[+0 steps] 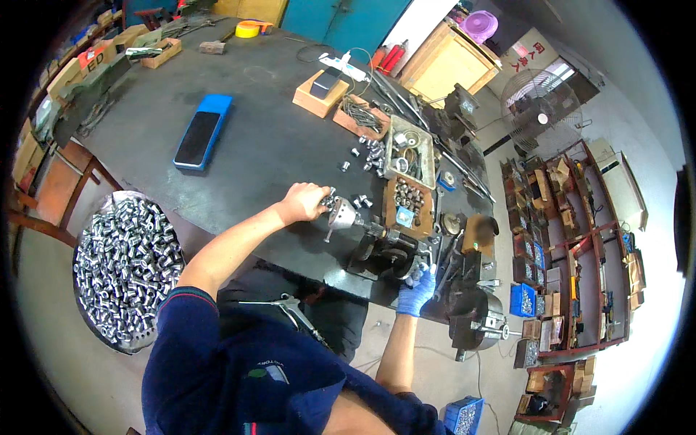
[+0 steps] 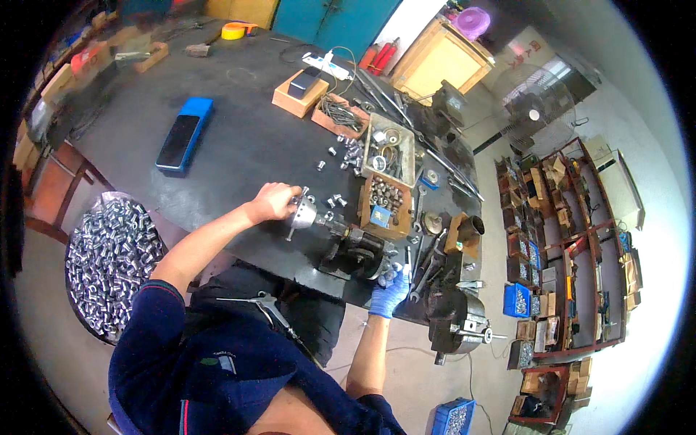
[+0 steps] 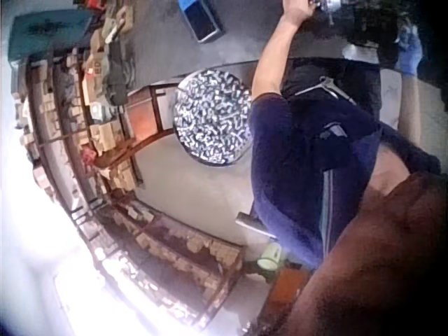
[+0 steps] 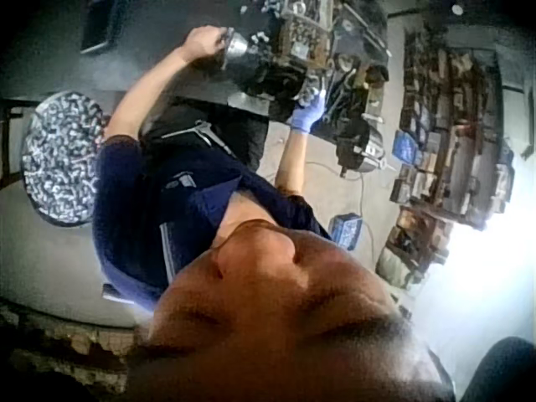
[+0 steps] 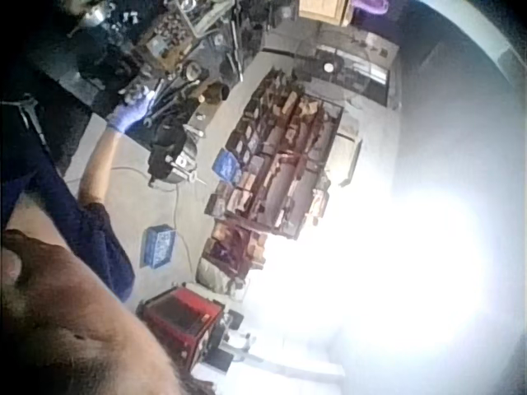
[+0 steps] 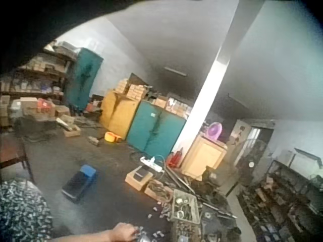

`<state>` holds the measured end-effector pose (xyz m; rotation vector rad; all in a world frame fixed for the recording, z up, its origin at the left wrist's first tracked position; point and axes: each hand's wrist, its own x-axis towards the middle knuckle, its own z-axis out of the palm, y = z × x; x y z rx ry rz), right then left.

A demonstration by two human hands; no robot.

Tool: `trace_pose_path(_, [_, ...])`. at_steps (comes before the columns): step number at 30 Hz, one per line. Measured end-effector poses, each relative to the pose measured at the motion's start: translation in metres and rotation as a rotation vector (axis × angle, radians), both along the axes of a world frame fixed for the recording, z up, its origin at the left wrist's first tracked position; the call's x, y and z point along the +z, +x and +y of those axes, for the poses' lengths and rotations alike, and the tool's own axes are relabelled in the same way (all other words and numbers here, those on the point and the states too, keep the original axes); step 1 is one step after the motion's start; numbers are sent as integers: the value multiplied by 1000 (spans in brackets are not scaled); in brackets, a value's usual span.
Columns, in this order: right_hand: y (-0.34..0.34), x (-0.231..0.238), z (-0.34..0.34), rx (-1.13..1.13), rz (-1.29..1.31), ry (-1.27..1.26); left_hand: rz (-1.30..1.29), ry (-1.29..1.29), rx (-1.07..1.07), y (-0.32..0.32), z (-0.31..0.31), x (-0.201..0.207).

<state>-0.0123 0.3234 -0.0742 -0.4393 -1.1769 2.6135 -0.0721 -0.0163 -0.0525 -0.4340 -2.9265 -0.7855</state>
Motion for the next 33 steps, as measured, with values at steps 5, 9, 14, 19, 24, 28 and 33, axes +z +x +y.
trace_pose_path(5, [10, -1, 3, 10, 25, -37, 187, 59, -35, 10, -6, -18])
trace_pose_path(9, [8, -5, 6, 33, 47, -24, 232, 37, -35, 22, -12, -17])
trace_pose_path(14, [6, -15, 13, 60, 86, -31, 243, 22, -31, 24, -10, -16])
trace_pose_path(19, [6, -7, 6, -17, 20, 3, 96, 70, 37, 16, -9, -18])
trace_pose_path(24, [6, -11, 10, -27, 35, -11, 107, 3, -27, 29, -10, -14])
trace_pose_path(28, [7, -8, 7, 5, 35, -68, 144, -21, -6, 36, -13, -17])
trace_pose_path(33, [9, -7, 9, -9, 36, -62, -414, 946, 6, 45, -20, 11])
